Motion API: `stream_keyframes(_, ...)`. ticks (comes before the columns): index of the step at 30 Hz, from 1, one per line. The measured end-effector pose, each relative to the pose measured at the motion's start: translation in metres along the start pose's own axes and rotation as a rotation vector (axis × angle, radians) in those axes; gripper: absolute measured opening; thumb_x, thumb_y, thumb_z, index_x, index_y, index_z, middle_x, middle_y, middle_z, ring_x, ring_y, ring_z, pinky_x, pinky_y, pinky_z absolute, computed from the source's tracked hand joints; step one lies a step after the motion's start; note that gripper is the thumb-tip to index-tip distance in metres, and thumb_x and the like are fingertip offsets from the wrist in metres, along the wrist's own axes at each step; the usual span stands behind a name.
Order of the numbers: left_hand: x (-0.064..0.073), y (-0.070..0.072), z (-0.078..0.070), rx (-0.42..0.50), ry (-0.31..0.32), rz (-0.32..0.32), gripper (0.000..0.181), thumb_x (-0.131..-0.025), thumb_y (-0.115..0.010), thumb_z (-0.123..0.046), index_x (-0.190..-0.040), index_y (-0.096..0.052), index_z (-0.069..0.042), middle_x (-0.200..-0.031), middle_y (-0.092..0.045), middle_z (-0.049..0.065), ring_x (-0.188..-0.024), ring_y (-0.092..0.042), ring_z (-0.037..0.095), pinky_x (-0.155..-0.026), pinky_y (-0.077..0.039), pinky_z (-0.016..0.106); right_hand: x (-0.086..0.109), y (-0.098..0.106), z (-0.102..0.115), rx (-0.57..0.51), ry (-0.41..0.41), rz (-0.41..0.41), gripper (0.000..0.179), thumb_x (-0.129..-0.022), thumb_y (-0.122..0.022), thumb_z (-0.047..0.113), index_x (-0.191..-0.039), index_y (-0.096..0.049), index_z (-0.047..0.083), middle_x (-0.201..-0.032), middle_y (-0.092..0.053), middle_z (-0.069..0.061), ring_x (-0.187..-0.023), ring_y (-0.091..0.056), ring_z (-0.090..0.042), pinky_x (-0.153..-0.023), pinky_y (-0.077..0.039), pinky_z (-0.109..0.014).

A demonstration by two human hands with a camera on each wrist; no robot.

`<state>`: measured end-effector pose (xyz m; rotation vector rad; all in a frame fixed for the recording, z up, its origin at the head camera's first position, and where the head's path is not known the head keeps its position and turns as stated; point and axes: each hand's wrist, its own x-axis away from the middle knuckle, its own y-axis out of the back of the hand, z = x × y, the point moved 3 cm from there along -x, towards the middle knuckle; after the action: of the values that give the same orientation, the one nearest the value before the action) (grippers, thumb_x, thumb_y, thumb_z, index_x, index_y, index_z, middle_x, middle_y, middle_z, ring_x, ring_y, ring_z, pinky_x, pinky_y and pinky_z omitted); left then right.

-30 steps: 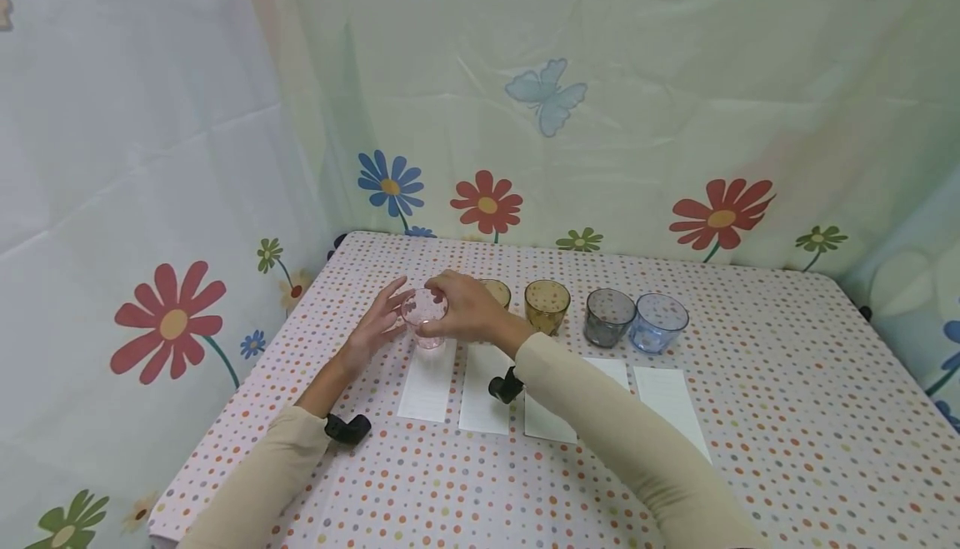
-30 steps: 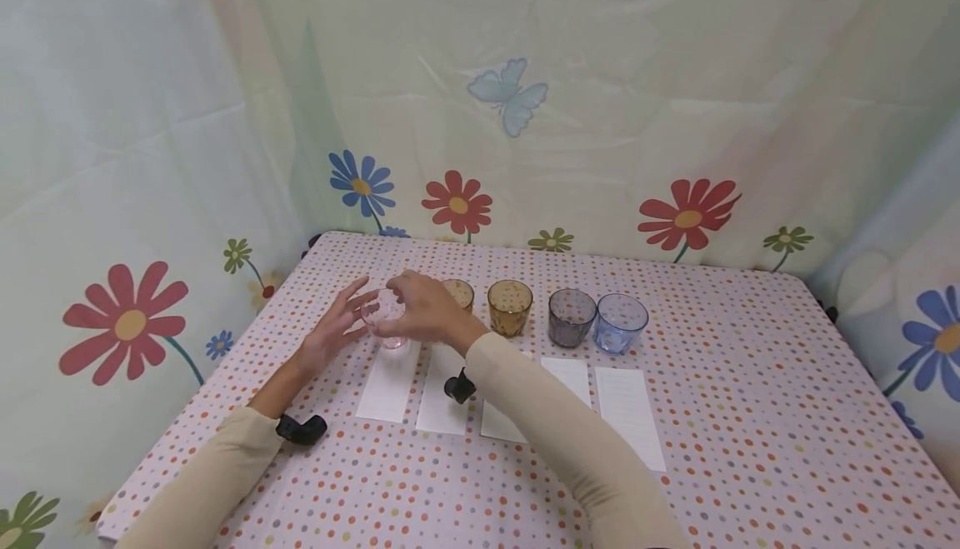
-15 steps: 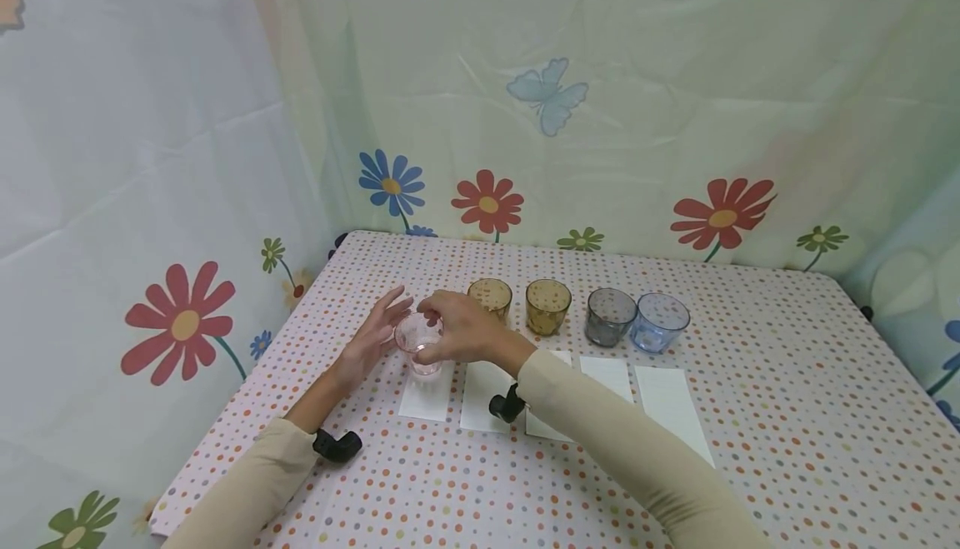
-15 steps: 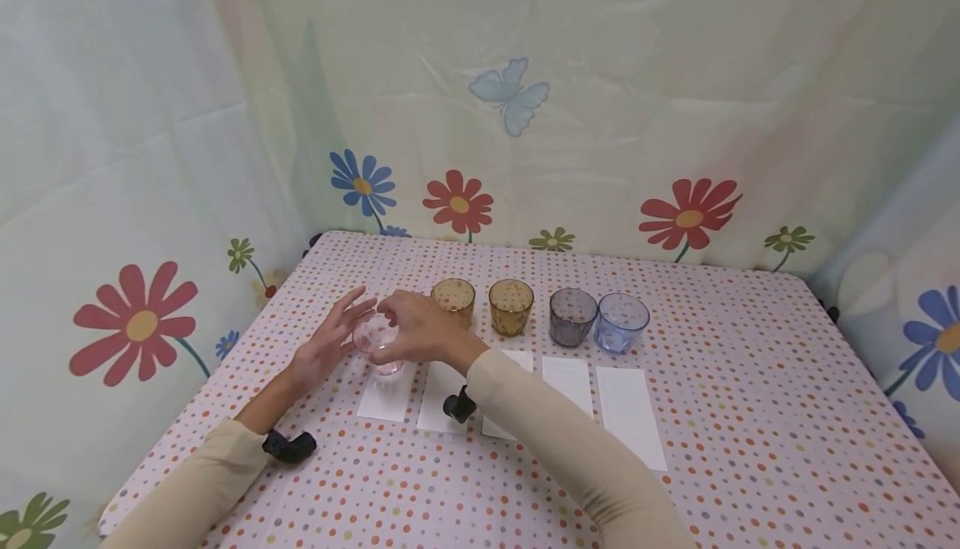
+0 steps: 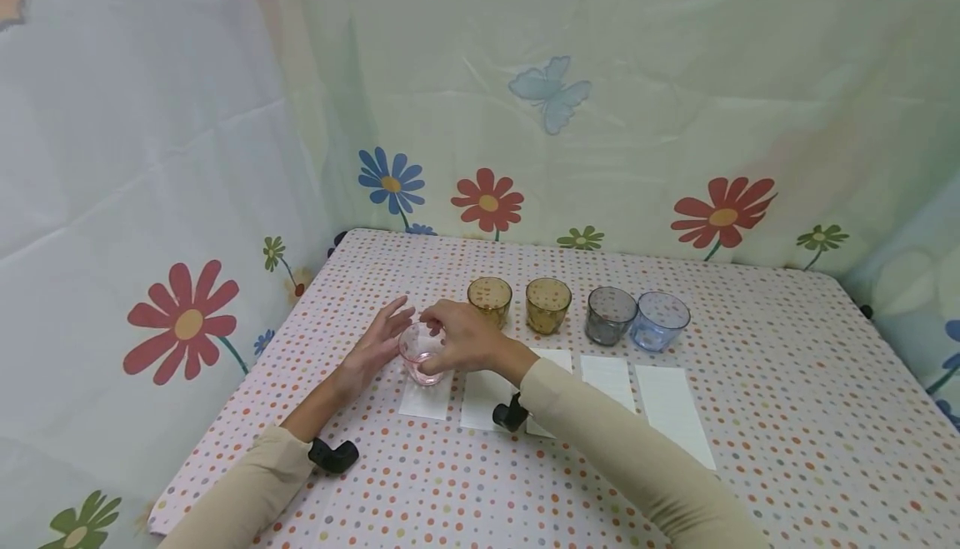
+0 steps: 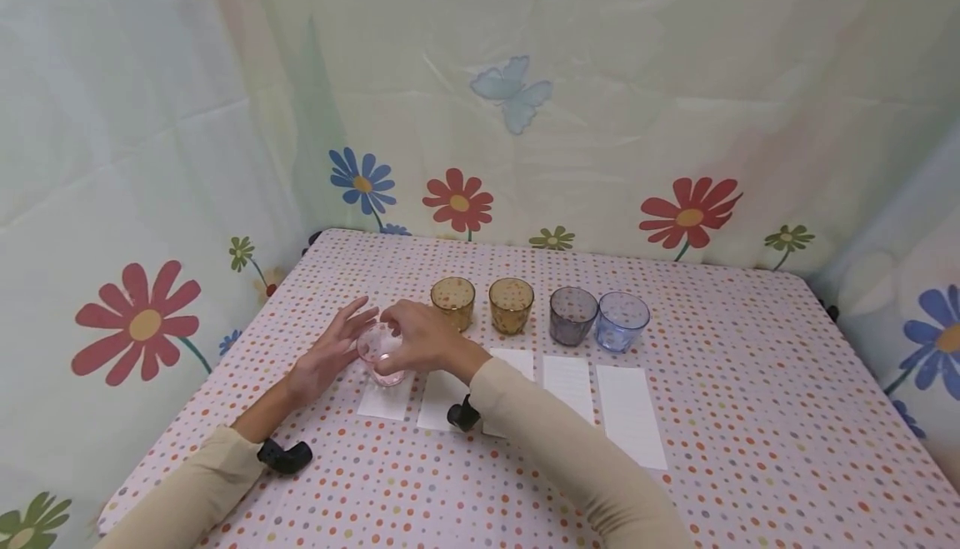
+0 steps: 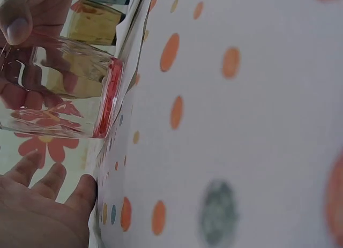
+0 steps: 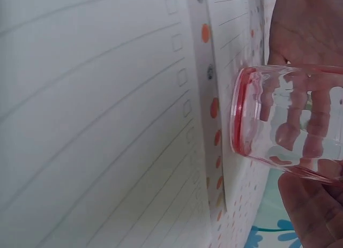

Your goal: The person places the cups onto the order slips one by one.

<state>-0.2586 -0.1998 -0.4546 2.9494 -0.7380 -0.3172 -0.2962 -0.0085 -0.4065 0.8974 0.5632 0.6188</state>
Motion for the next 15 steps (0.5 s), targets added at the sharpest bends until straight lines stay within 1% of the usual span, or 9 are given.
stream_keyframes(2,0.002,0.001,-0.001,-0.004,-0.007,-0.005,0.071,-0.101,-0.036,-0.022,-0.164,-0.004,-0.022,-0.169,-0.005,0.021,-0.155,-0.001,0.042,-0.118,-0.004,0.072,-0.001,-0.002,0.001,0.004,0.013,-0.006,0.071,-0.071,-0.084,0.042,-0.127,-0.064,0.003,-0.107,-0.066,-0.006,-0.095,-0.063,-0.021,-0.079,-0.052,-0.028)
stream_keyframes(5,0.006,0.002,-0.002,0.002,-0.033,-0.003,0.071,-0.101,-0.037,-0.016,-0.164,-0.004,-0.020,-0.168,-0.005,0.023,-0.154,-0.001,0.044,-0.118,-0.004,0.072,-0.001,-0.004,0.004,0.014,0.021,-0.002,0.072,-0.072,-0.083,0.043,-0.129,-0.063,0.003,-0.107,-0.066,-0.006,-0.095,-0.063,-0.020,-0.078,-0.051,-0.027)
stream_keyframes(7,0.006,0.002,-0.001,0.006,-0.051,0.007,0.072,-0.100,-0.038,-0.014,-0.164,-0.003,-0.018,-0.167,-0.004,0.025,-0.154,-0.001,0.046,-0.119,-0.005,0.071,0.000,-0.003,0.004,0.017,0.014,0.006,0.072,-0.073,-0.083,0.043,-0.130,-0.063,0.004,-0.109,-0.066,-0.006,-0.096,-0.062,-0.020,-0.080,-0.051,-0.028)
stream_keyframes(9,0.005,0.001,0.000,0.009,-0.061,0.015,0.074,-0.100,-0.041,-0.012,-0.164,-0.003,-0.017,-0.167,-0.004,0.026,-0.154,-0.002,0.046,-0.119,-0.006,0.070,0.002,-0.002,0.005,0.016,-0.003,0.029,0.076,-0.074,-0.084,0.044,-0.135,-0.061,0.004,-0.114,-0.066,-0.006,-0.100,-0.062,-0.020,-0.083,-0.053,-0.031)
stream_keyframes(11,0.003,0.000,0.000,-0.004,-0.065,0.013,0.078,-0.098,-0.046,-0.012,-0.164,-0.004,-0.016,-0.167,-0.006,0.026,-0.153,-0.005,0.047,-0.119,-0.007,0.071,0.006,0.003,0.004,0.006,-0.019,0.055,0.083,-0.075,-0.085,0.046,-0.141,-0.056,0.005,-0.125,-0.065,-0.008,-0.106,-0.063,-0.021,-0.088,-0.054,-0.035)
stream_keyframes(13,0.000,-0.001,-0.001,-0.032,-0.073,0.010,0.084,-0.096,-0.054,-0.013,-0.164,-0.005,-0.016,-0.167,-0.009,0.026,-0.153,-0.008,0.047,-0.118,-0.010,0.072,0.010,0.010,0.004,-0.011,-0.020,0.068,0.086,-0.079,-0.083,0.046,-0.147,-0.051,0.006,-0.136,-0.062,-0.011,-0.114,-0.063,-0.023,-0.093,-0.055,-0.038)
stream_keyframes(15,-0.003,-0.003,-0.004,-0.063,-0.084,0.001,0.090,-0.093,-0.064,-0.015,-0.164,-0.007,-0.017,-0.166,-0.013,0.026,-0.152,-0.013,0.047,-0.117,-0.013,0.073,0.014,0.020,0.005,-0.033,-0.012,0.053,0.083,-0.084,-0.079,0.044,-0.150,-0.047,0.007,-0.142,-0.059,-0.013,-0.118,-0.063,-0.026,-0.095,-0.055,-0.041)
